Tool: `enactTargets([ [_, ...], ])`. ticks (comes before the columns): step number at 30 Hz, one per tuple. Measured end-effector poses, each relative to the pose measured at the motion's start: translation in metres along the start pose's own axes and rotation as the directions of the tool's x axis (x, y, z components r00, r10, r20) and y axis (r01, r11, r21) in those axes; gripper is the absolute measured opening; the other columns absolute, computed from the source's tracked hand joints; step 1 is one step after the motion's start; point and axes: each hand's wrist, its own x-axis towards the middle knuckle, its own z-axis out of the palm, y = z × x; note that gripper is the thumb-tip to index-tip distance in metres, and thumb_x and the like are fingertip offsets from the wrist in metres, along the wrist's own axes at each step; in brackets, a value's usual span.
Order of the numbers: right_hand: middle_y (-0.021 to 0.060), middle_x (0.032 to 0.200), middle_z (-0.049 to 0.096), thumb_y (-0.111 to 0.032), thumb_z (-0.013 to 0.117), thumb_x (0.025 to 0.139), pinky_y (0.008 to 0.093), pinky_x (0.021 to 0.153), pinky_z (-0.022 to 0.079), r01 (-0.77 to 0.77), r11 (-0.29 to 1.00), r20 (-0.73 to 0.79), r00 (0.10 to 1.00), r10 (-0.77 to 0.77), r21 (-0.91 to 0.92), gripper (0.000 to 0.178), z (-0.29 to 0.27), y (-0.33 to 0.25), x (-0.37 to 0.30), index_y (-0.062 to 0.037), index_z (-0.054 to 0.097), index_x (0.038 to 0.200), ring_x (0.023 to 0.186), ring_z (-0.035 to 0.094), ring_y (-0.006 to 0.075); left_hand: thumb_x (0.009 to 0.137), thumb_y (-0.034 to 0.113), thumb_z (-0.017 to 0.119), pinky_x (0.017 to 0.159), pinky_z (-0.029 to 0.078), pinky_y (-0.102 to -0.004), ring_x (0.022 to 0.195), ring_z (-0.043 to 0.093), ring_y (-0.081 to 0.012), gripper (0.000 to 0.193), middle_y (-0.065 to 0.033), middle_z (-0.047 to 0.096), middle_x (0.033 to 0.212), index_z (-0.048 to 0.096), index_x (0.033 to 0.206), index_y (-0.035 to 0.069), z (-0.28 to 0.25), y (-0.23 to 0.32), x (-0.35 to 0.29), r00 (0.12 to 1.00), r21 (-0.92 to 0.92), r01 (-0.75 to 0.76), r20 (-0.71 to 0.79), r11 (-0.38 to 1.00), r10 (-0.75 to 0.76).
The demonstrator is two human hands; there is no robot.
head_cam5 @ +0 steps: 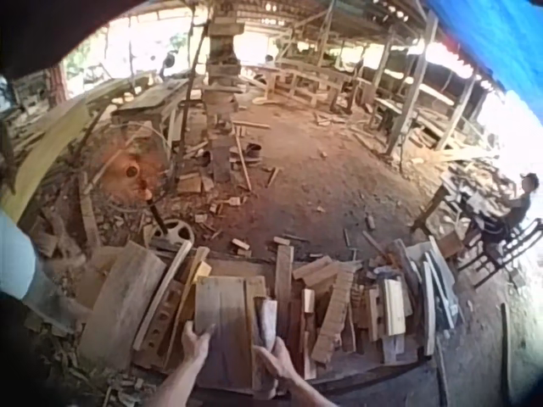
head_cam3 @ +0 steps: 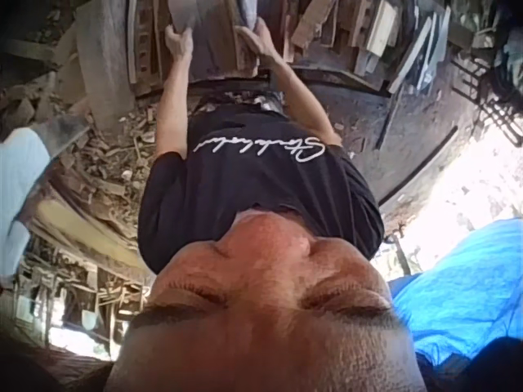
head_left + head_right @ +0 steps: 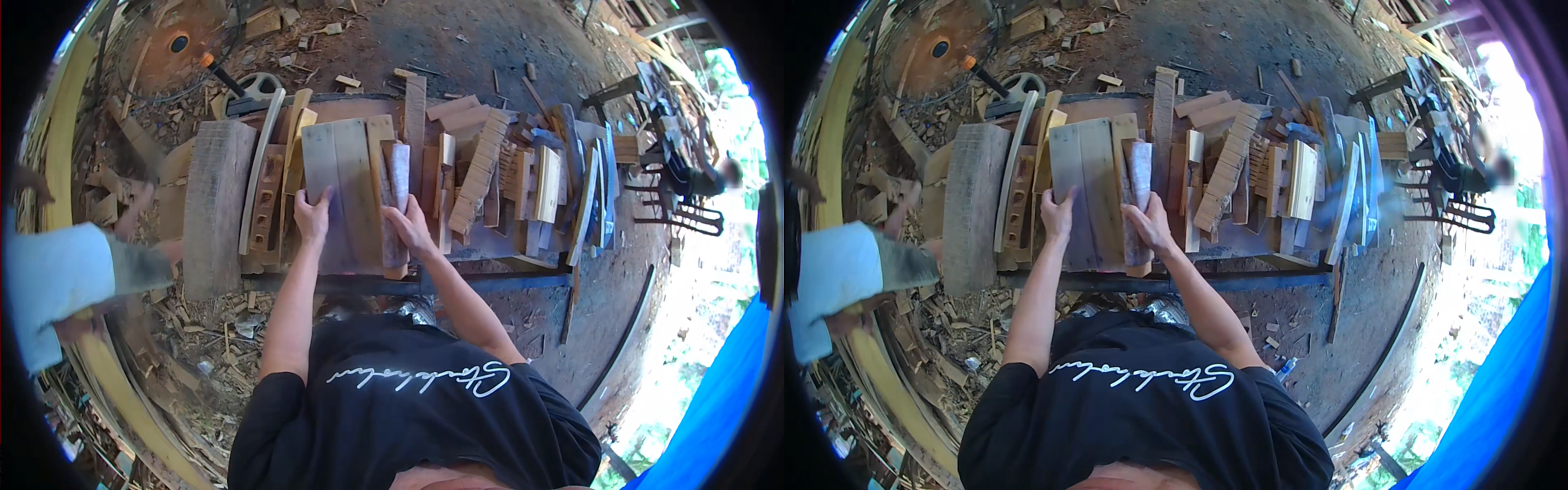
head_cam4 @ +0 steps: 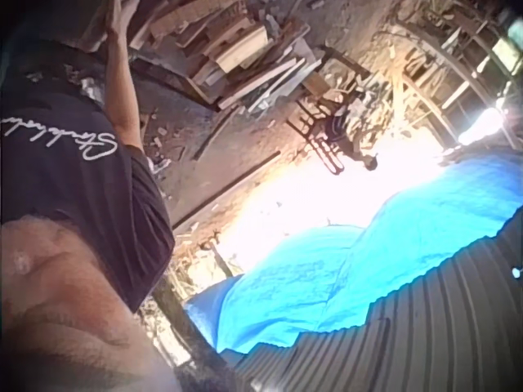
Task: The person carves a wooden board using a chisel and a wooden block, rearranges pieces of wood on the workbench, and sands a board with a sanding block by hand.
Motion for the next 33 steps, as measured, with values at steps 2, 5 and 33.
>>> enactTargets([
  [2,0.0086,0.091,0.059,-0.029,0.068,0.084,0.0305,0.074,0.047,-0.016,1.0,-0.037,0.999,0.015,-0.015,0.041,0.006,0.0,0.0,0.0032,0.053,0.105,0.083,0.055,0.0153,0.079,0.034,0.08,0.083,0.049,-0.0365,0.091,0.065,-0.0261,0.051,-0.0175,0.068,0.099,0.059,0.105,-0.004,-0.007,0.002,0.009,0.996,-0.008,0.003,0.09,1.0,-0.002],
  [5,0.0083,0.091,0.059,-0.028,0.068,0.083,0.0304,0.074,0.047,-0.038,0.999,-0.094,0.995,0.041,0.033,0.04,0.005,0.001,-0.004,0.003,0.054,0.104,0.083,0.055,0.0151,0.079,0.034,0.079,0.086,0.049,-0.0391,0.096,0.066,-0.0302,0.053,-0.0196,0.068,0.105,0.056,0.109,-0.003,0.0,0.003,0.016,0.983,0.03,0.002,0.181,1.0,-0.007],
  [33,0.0253,0.115,0.048,-0.027,0.062,0.087,0.055,0.084,0.041,-0.076,0.381,-0.235,0.89,-0.391,-0.921,0.074,0.098,-0.04,0.029,-0.0207,0.025,0.151,0.104,0.049,0.0434,0.098,0.047,0.046,0.083,0.049,-0.05,0.096,0.063,-0.046,0.06,-0.0283,0.066,0.102,0.036,0.135,0.001,-0.027,-0.036,-0.045,0.908,0.004,-0.055,0.416,0.998,0.048],
])
